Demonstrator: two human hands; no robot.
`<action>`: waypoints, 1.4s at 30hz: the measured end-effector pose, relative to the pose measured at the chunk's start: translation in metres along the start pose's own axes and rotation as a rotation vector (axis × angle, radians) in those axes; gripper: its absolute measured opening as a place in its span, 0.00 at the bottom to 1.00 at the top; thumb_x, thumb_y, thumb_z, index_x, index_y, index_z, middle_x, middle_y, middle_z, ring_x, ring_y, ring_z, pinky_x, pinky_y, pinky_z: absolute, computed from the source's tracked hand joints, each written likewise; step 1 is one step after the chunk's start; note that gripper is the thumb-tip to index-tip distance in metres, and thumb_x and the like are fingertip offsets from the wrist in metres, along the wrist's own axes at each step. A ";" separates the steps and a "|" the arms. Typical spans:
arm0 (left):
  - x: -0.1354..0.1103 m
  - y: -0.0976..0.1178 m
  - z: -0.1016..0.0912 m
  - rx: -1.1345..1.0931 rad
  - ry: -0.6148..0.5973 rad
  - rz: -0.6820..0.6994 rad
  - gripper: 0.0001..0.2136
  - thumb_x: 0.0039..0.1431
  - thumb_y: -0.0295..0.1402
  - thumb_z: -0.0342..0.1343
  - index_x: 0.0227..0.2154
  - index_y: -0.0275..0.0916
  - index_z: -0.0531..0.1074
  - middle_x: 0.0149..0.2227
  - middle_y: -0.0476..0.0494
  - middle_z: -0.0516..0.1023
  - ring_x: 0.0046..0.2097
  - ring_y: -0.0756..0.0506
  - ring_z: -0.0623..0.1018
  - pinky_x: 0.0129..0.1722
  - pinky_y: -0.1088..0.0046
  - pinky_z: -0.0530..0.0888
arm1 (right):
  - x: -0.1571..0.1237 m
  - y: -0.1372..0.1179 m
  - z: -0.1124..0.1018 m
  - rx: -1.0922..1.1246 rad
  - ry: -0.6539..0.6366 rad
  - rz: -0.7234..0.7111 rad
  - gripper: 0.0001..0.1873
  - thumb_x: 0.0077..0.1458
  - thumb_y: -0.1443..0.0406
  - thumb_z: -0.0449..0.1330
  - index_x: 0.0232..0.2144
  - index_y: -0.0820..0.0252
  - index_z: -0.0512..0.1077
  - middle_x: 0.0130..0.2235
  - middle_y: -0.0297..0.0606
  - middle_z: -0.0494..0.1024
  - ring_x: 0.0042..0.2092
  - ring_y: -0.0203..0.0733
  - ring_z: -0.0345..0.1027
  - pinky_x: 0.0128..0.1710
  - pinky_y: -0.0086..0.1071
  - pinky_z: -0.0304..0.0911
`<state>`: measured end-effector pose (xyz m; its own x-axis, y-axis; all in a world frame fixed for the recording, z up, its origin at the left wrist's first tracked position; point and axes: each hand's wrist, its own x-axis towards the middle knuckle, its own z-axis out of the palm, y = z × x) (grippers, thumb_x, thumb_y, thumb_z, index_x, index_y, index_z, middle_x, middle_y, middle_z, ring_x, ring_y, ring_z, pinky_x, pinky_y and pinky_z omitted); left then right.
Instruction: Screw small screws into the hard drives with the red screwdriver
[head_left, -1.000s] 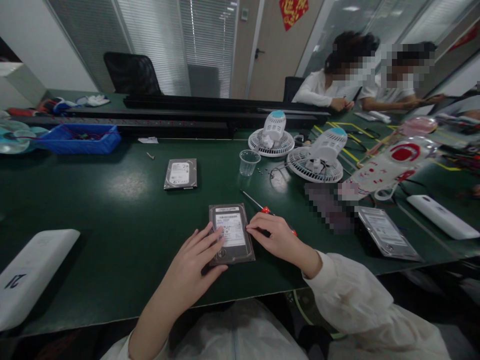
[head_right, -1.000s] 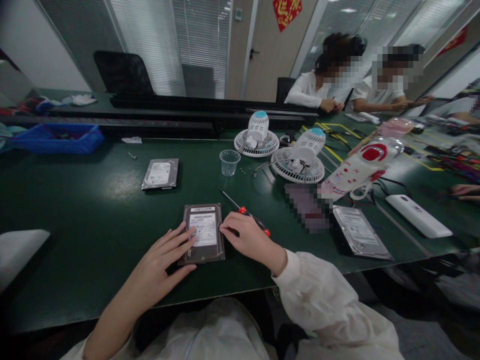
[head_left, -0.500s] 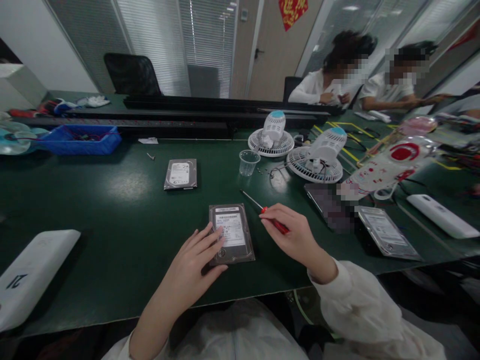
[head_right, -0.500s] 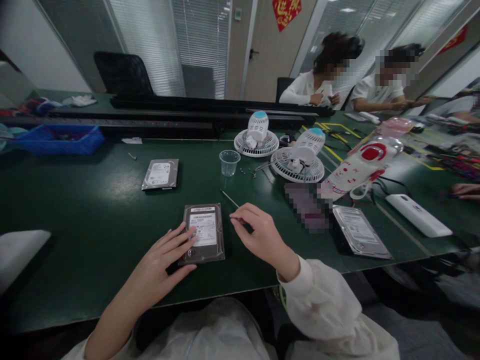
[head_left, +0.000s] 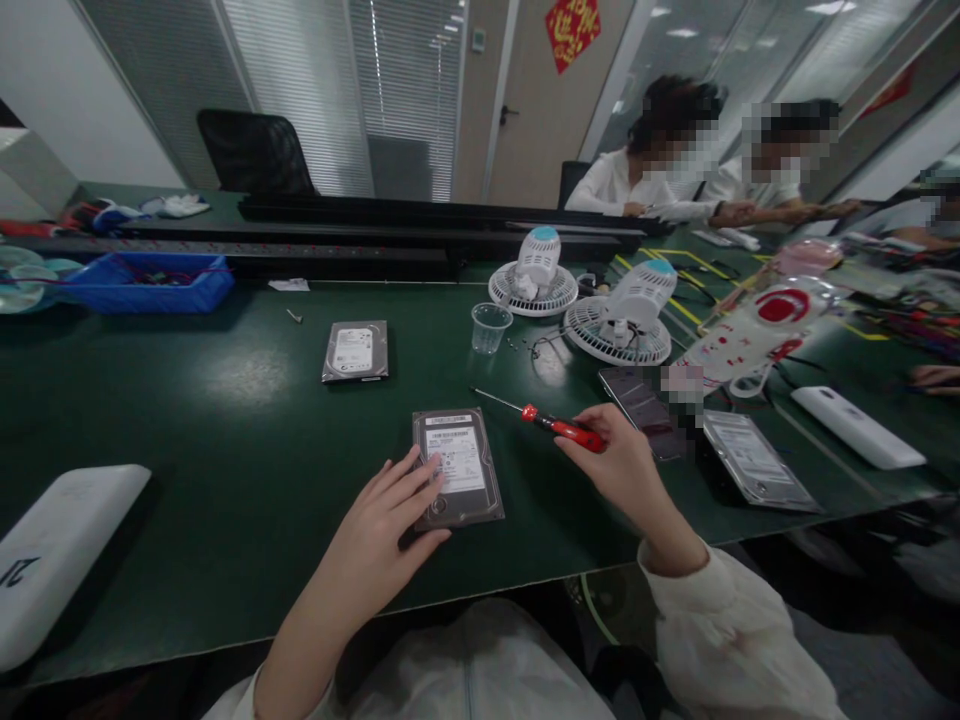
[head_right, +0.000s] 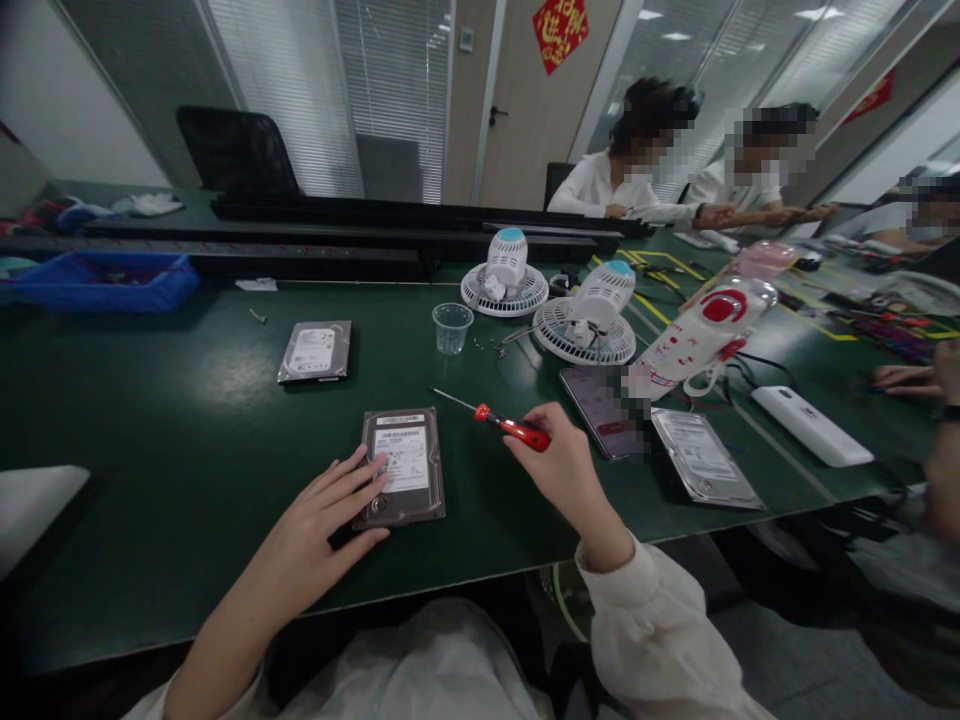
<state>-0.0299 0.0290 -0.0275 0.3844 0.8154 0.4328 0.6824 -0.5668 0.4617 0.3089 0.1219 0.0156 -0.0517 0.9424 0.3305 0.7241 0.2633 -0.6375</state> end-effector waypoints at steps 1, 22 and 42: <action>0.000 0.000 0.000 0.005 -0.003 0.002 0.27 0.67 0.30 0.65 0.67 0.44 0.72 0.70 0.38 0.74 0.73 0.30 0.70 0.67 0.33 0.72 | 0.005 -0.002 -0.006 0.028 0.029 0.004 0.18 0.55 0.53 0.69 0.40 0.56 0.71 0.37 0.41 0.83 0.38 0.50 0.81 0.38 0.43 0.79; -0.001 -0.003 0.003 0.025 0.008 0.013 0.27 0.67 0.30 0.65 0.68 0.44 0.71 0.70 0.37 0.74 0.73 0.30 0.70 0.67 0.32 0.72 | 0.041 -0.058 -0.055 0.513 0.364 -0.518 0.17 0.62 0.61 0.70 0.49 0.43 0.69 0.43 0.33 0.83 0.41 0.45 0.82 0.32 0.38 0.79; -0.001 -0.002 0.000 -0.019 -0.019 -0.020 0.28 0.67 0.31 0.65 0.69 0.49 0.70 0.71 0.40 0.72 0.74 0.32 0.69 0.69 0.35 0.71 | 0.041 -0.089 -0.039 0.465 0.076 -0.556 0.20 0.61 0.61 0.70 0.53 0.46 0.69 0.48 0.39 0.83 0.42 0.44 0.83 0.24 0.31 0.76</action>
<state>-0.0318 0.0292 -0.0293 0.3823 0.8286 0.4090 0.6781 -0.5522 0.4850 0.2690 0.1291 0.1129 -0.2665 0.6310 0.7286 0.2367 0.7756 -0.5852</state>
